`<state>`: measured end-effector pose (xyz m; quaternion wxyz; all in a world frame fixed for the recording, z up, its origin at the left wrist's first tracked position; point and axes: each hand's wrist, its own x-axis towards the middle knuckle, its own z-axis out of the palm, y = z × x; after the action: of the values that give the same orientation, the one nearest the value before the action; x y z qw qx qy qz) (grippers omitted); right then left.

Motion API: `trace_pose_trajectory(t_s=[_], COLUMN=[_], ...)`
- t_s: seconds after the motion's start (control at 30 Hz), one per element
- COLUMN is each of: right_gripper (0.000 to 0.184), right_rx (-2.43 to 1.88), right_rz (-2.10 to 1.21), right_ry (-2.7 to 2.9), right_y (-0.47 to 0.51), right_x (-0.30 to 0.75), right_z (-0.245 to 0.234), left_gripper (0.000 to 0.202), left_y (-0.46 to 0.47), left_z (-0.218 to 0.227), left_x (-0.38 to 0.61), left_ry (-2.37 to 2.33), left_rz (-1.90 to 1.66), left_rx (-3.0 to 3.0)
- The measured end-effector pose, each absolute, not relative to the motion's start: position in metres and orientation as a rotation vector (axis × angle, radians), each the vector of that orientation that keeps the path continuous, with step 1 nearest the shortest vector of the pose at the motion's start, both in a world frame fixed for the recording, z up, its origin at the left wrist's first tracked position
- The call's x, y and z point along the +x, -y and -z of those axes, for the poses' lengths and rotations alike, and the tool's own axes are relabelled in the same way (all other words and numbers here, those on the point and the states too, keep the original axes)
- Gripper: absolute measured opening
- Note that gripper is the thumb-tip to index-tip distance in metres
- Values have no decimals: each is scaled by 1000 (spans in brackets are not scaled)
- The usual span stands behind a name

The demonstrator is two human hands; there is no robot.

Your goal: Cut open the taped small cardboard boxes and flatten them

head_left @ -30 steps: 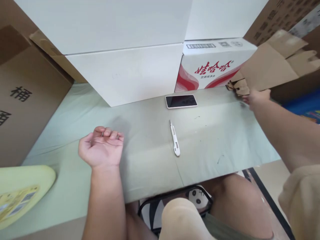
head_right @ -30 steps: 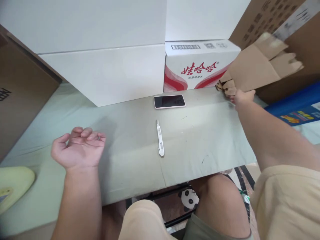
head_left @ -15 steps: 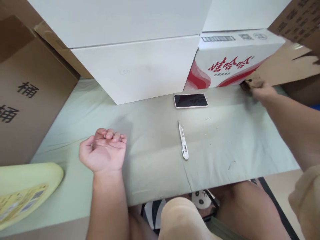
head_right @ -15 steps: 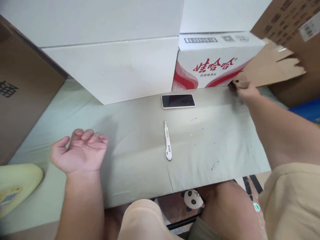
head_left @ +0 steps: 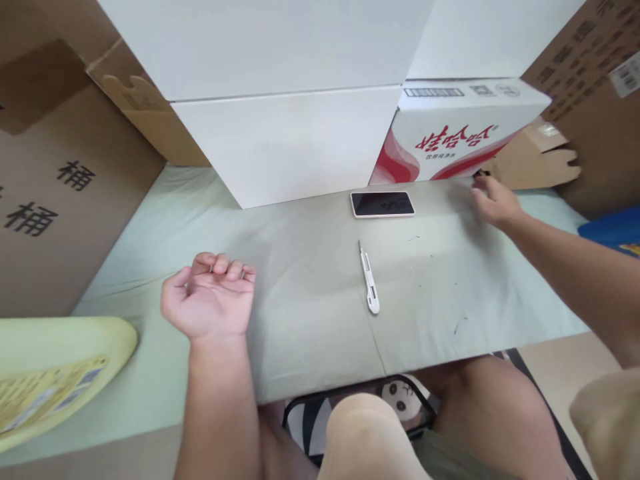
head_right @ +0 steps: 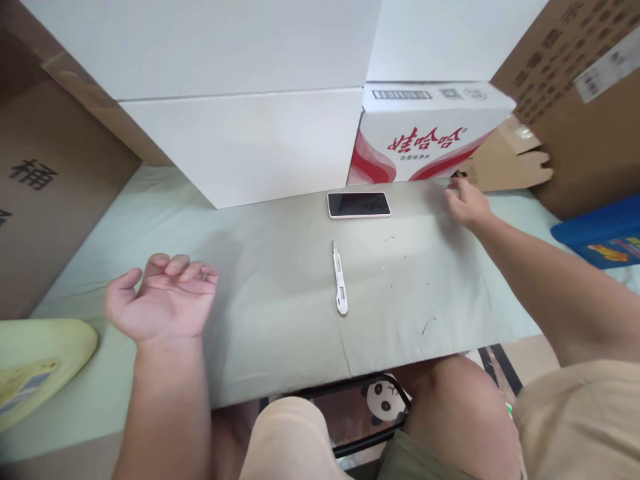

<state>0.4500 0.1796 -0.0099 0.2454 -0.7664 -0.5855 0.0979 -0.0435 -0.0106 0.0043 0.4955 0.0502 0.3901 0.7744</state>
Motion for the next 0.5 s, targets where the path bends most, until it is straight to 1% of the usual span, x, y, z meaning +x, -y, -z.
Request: trace_pose_trajectory(t_s=[0.13, 0.2, 0.27, 0.37, 0.5], right_gripper=[10, 8, 12, 22, 27], right_rx=[-1835, -1687, -1489, -997, -551], right_rz=[-342, -377, -406, -475, -611], right_ry=[1843, 1960, 2083, 2299, 2483], right_y=[-168, -161, -152, -129, -98], right_x=[391, 353, 309, 233, 119], right_z=[-4, -10, -16, -28, -41], left_gripper=[20, 21, 23, 23, 23], left_y=[16, 21, 28, 38, 49], left_z=[-7, -8, -8, -9, -12], left_x=[-46, -48, -53, -65, -80], left_ry=[-914, -894, -878, -879, -877], left_rz=[-1884, -1892, -1916, -1975, -2034], left_rx=[154, 173, 193, 207, 194])
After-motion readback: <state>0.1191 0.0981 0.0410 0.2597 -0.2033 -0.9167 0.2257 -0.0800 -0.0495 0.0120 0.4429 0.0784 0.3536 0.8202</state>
